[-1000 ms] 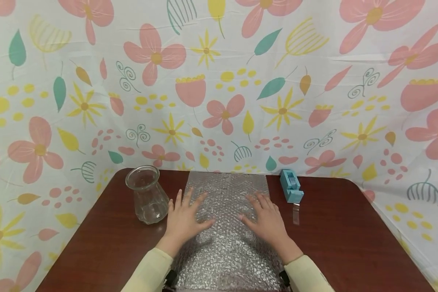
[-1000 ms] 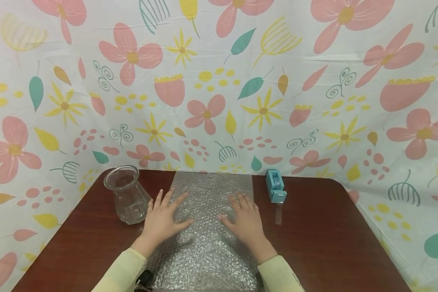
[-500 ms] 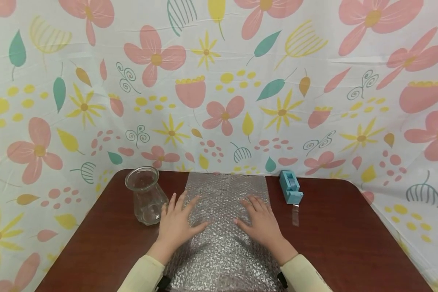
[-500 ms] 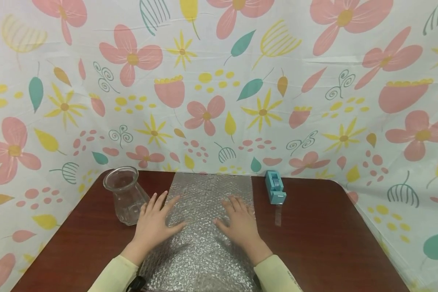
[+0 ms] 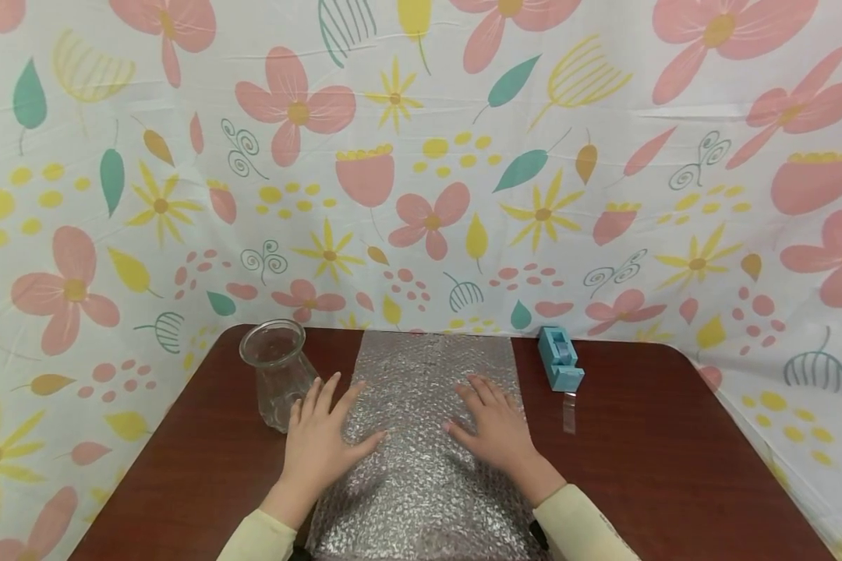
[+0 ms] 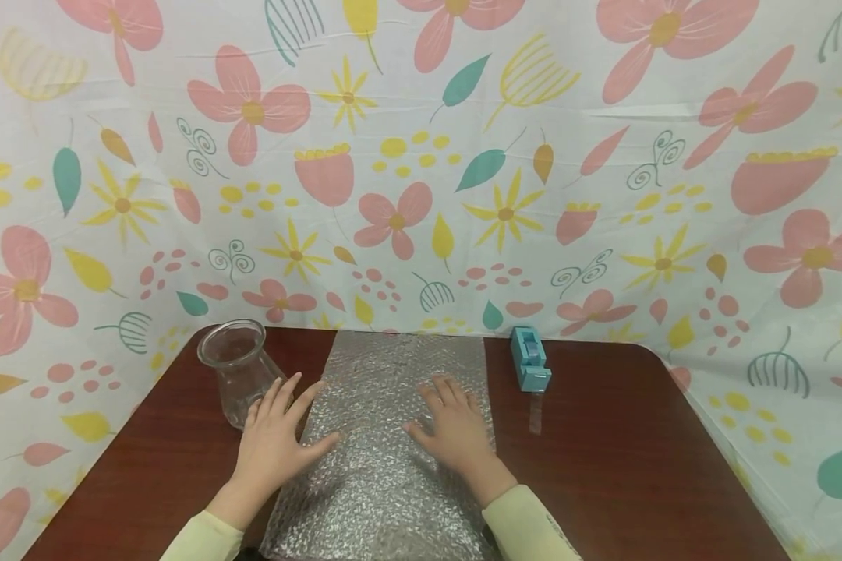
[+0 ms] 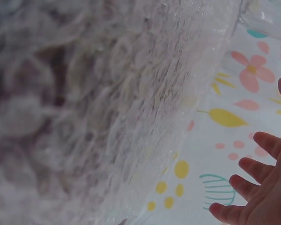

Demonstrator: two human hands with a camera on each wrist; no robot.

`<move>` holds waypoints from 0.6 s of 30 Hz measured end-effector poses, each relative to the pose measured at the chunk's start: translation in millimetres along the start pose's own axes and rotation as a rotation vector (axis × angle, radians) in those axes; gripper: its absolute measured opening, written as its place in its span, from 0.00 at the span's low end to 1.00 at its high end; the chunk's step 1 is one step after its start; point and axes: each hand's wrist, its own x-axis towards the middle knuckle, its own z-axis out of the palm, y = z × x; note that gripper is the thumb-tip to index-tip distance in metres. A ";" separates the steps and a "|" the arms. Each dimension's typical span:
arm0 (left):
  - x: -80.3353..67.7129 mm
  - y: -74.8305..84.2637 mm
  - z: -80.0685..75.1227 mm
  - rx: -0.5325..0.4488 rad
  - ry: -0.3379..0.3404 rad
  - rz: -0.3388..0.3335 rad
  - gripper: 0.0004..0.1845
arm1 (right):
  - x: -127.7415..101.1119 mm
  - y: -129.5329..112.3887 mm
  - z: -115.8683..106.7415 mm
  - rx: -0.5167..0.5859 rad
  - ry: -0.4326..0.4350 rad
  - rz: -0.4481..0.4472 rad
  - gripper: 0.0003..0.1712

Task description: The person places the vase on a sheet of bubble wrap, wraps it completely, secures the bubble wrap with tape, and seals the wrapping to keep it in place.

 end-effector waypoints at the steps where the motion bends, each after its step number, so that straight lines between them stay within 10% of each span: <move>1: -1.0 -0.7 -1.1 0.001 0.005 -0.002 0.44 | 0.3 -0.2 0.2 -0.003 -0.002 -0.003 0.40; 18: -22.9 -14.6 -10.2 0.021 0.132 -0.028 0.46 | -0.8 -9.7 6.1 -0.034 0.014 -0.034 0.39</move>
